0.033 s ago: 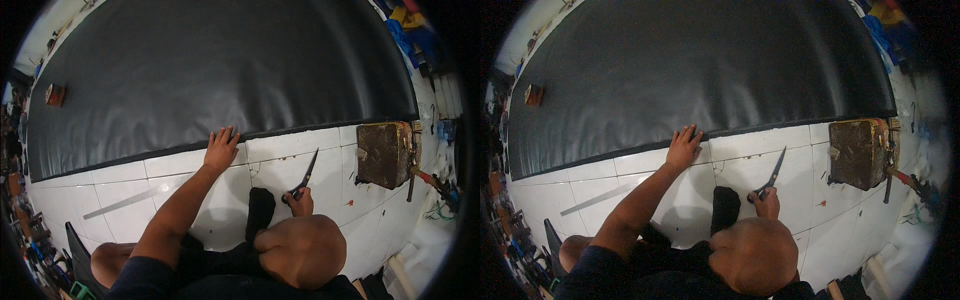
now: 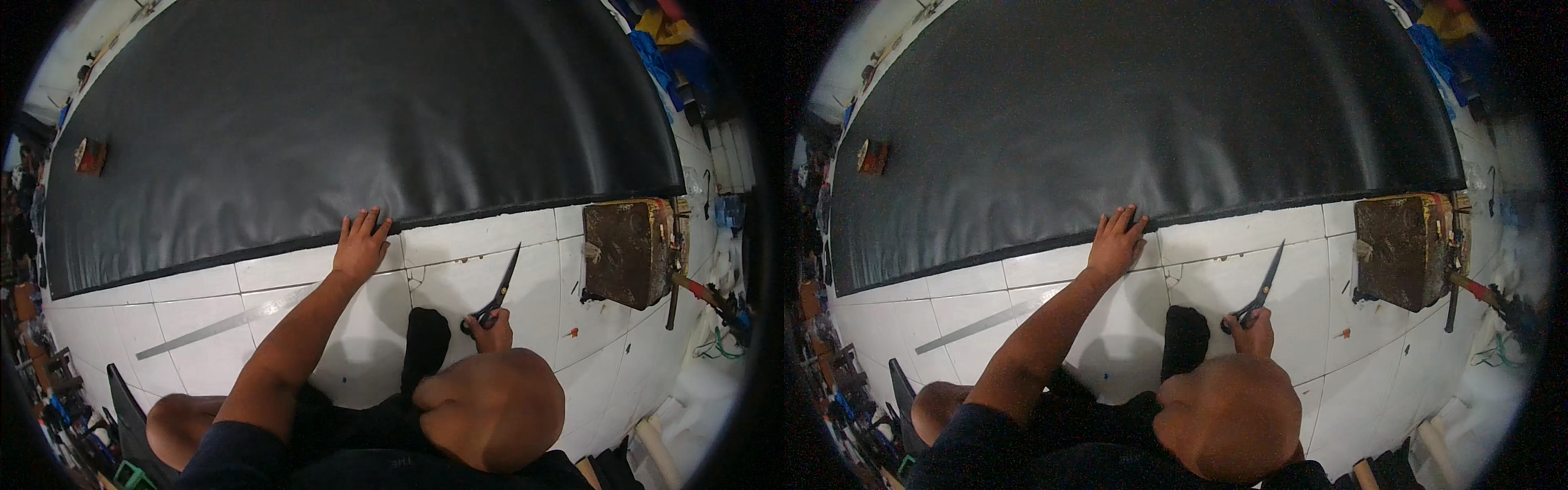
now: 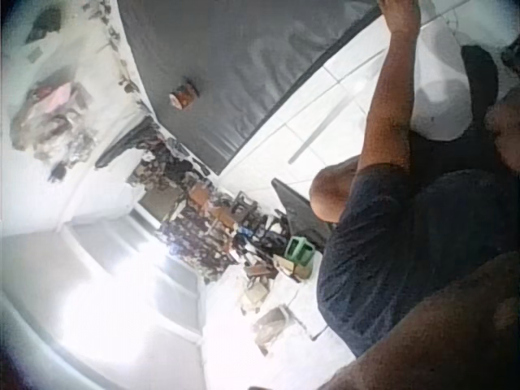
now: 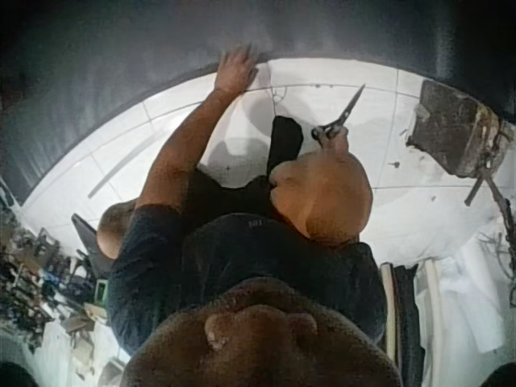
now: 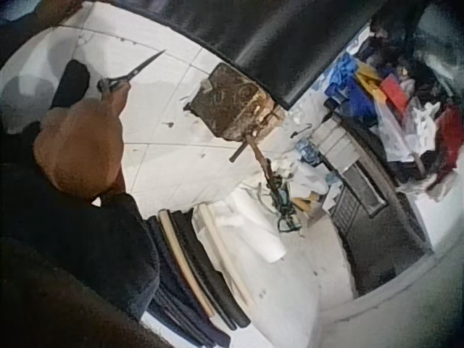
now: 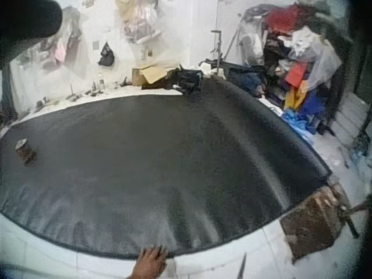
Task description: The person cuts a sheet of black material using shears, folds the cut piece over, and flattens it using a circular weight. The person cuts along the sheet with shears again, folds the material, and presses it with the weight.
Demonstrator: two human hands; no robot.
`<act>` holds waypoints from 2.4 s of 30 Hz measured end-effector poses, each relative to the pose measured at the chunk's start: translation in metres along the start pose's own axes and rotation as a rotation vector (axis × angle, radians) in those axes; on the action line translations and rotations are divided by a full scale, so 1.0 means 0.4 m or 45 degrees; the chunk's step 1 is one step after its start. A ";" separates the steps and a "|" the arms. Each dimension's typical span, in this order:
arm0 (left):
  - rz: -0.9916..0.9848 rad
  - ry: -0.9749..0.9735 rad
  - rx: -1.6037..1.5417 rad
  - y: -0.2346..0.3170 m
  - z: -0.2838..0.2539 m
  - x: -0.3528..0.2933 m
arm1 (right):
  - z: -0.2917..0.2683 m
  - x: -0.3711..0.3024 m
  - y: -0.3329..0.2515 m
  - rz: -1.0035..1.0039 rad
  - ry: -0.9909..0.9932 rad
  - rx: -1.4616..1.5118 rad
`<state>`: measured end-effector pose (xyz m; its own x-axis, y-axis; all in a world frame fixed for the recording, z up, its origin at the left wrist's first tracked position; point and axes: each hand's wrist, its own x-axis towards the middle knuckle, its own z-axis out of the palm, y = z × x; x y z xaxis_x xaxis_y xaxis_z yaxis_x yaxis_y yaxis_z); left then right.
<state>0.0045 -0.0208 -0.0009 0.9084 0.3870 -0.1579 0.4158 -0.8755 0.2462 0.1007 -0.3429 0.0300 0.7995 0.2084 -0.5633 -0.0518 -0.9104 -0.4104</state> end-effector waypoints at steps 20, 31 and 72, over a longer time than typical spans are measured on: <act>-0.212 0.277 -0.393 0.074 0.007 0.046 | -0.030 -0.076 -0.210 0.159 -0.942 0.780; -0.158 0.365 -0.483 0.092 0.008 0.046 | 0.124 0.021 -0.222 -0.132 -0.787 0.601; -0.103 0.451 -0.415 0.078 0.055 0.040 | 0.242 0.100 -0.265 -0.444 -0.483 0.586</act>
<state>0.0311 -0.0482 -0.0169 0.8078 0.5745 0.1321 0.4265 -0.7242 0.5419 0.0803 -0.2037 -0.0183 0.5553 0.6483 -0.5209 -0.1455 -0.5410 -0.8283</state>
